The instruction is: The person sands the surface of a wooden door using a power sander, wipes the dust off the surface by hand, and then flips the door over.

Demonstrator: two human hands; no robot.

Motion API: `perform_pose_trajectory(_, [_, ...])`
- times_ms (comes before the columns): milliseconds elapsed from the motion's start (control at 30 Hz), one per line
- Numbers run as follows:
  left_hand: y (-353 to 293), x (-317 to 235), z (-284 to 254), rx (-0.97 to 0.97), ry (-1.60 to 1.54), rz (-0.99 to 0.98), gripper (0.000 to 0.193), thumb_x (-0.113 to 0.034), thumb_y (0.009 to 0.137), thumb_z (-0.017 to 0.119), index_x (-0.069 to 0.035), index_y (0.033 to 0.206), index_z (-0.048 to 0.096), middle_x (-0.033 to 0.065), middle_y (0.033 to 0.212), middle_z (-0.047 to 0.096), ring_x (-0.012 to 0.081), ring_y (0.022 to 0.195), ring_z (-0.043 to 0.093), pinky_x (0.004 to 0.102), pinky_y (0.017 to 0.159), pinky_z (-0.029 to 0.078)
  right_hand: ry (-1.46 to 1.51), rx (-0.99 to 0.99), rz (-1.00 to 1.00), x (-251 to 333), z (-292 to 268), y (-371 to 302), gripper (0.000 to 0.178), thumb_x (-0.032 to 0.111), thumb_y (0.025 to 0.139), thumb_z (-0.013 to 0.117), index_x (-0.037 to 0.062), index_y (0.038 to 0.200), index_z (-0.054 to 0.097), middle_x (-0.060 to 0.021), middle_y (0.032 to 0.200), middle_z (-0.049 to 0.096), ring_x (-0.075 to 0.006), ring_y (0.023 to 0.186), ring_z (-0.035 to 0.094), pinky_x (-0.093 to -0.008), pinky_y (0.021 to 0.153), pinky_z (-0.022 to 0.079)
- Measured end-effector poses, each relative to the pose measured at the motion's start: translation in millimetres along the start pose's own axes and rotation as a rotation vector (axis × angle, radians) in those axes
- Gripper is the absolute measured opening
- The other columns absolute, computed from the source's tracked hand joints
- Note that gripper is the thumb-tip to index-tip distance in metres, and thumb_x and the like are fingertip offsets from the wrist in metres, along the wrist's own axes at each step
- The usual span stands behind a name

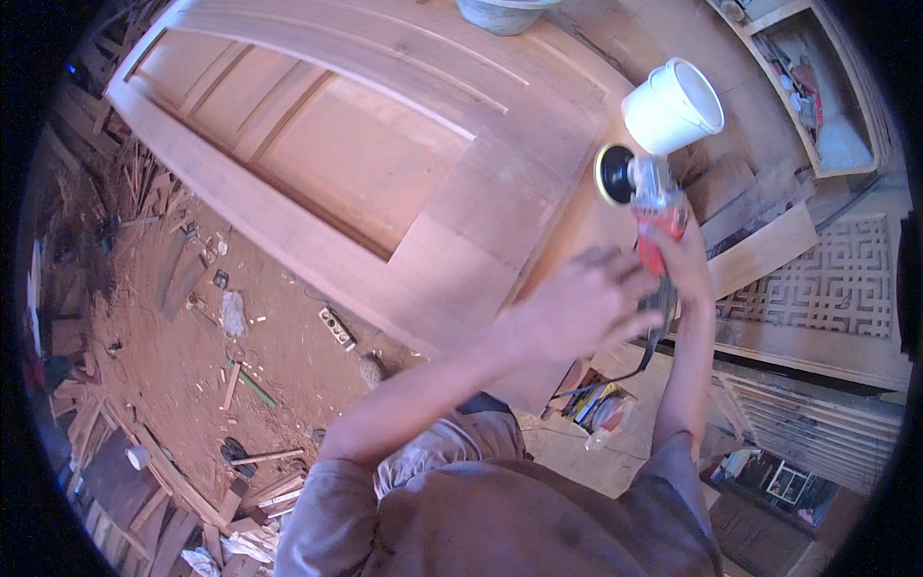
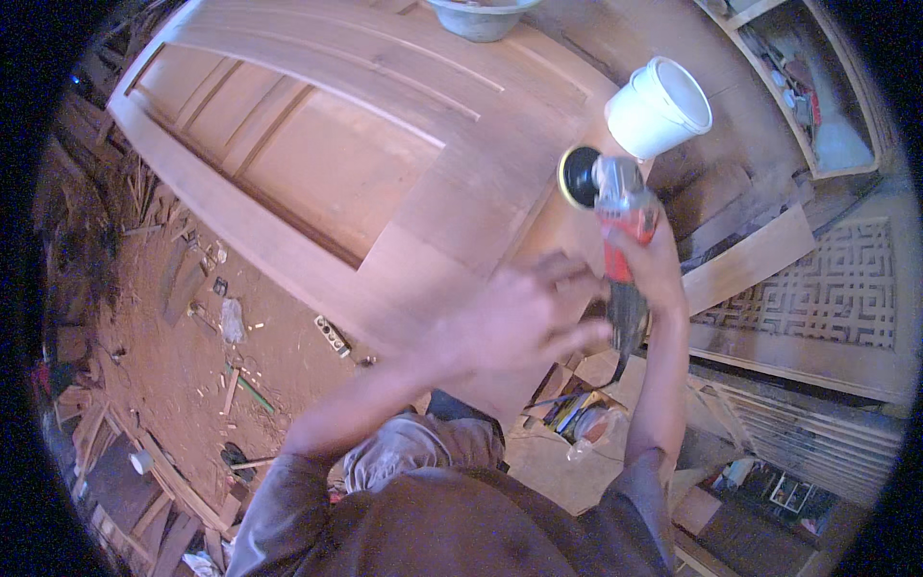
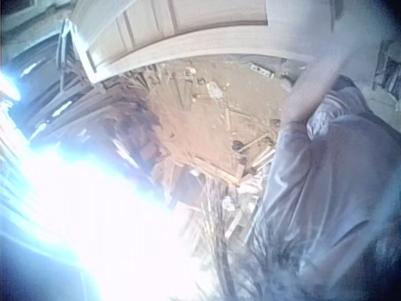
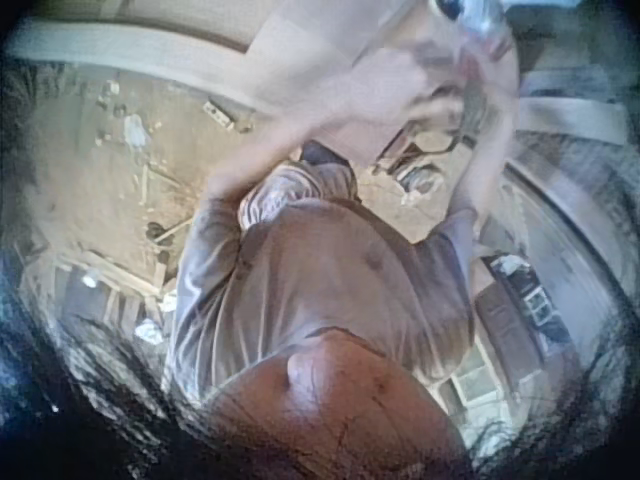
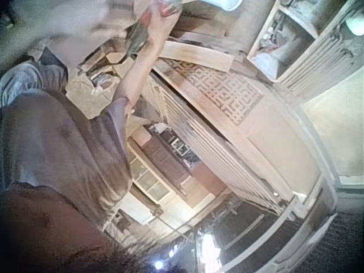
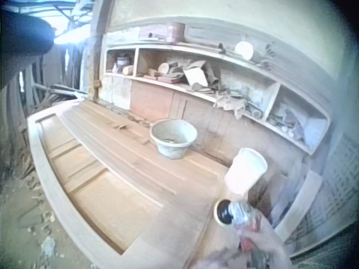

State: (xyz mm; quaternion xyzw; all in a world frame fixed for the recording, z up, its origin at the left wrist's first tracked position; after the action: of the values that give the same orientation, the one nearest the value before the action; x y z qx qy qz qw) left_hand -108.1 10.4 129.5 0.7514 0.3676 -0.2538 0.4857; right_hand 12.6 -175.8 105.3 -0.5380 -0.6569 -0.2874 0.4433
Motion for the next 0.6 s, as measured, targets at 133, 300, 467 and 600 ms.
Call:
perform_pose_trajectory(133, [80.7, 70.8, -16.5, -0.009, 0.029, -0.135, 0.030, -0.030, 0.092, 0.062, -0.005, 0.109, 0.063, 0.0187, 0.093, 0.066, 0.0373, 0.083, 0.064, 0.0450, 0.075, 0.053, -0.068, 0.098, -0.029, -20.8, -32.9, 102.7, 0.042, 0.020, 0.080, 0.074, 0.0035, 0.116, 0.059, -0.0047, 0.109, 0.063, -0.0122, 0.096, 0.058, -0.0293, 0.088, 0.047])
perform_pose_trajectory(300, [171.1, 163.0, -25.2, -0.157, 0.078, -0.133, 0.024, -0.026, 0.092, 0.061, -0.003, 0.100, 0.067, 0.0191, 0.090, 0.068, 0.0361, 0.081, 0.067, 0.0446, 0.074, 0.053, -0.075, 0.130, 0.057, -60.6, -43.3, 195.0, 0.037, 0.025, 0.079, 0.076, 0.0062, 0.110, 0.064, -0.0024, 0.100, 0.066, -0.0117, 0.092, 0.059, -0.0281, 0.086, 0.047])
perform_pose_trajectory(467, [247.0, 232.2, 2.8, -0.090, 0.127, -0.035, 0.035, -0.036, 0.095, 0.057, -0.004, 0.099, 0.069, 0.0198, 0.086, 0.068, 0.0381, 0.080, 0.067, 0.0449, 0.074, 0.053, -0.071, 0.237, 0.062, -83.7, -36.8, 236.4, 0.042, 0.025, 0.081, 0.075, 0.0056, 0.116, 0.061, -0.0031, 0.103, 0.064, -0.0122, 0.095, 0.059, -0.0283, 0.084, 0.048])
perform_pose_trajectory(600, [278.3, 270.5, 46.8, 0.152, 0.189, -0.040, 0.048, -0.046, 0.096, 0.050, -0.002, 0.096, 0.070, 0.0206, 0.083, 0.068, 0.0400, 0.081, 0.066, 0.0466, 0.076, 0.052, -0.133, 0.251, -0.050, -84.2, -36.7, 251.8, 0.046, 0.025, 0.082, 0.074, 0.0037, 0.119, 0.059, -0.0043, 0.107, 0.063, -0.0133, 0.099, 0.059, -0.0293, 0.084, 0.048])
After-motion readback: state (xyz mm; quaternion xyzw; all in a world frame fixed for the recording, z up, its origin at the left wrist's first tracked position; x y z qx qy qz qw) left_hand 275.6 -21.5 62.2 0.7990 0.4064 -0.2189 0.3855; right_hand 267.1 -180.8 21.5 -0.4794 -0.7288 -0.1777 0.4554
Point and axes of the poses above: each hand's wrist, its own y-axis towards the middle knuckle, its own z-axis out of the palm, x = y × z, the point moved 4 cm from there along y, towards the middle knuckle
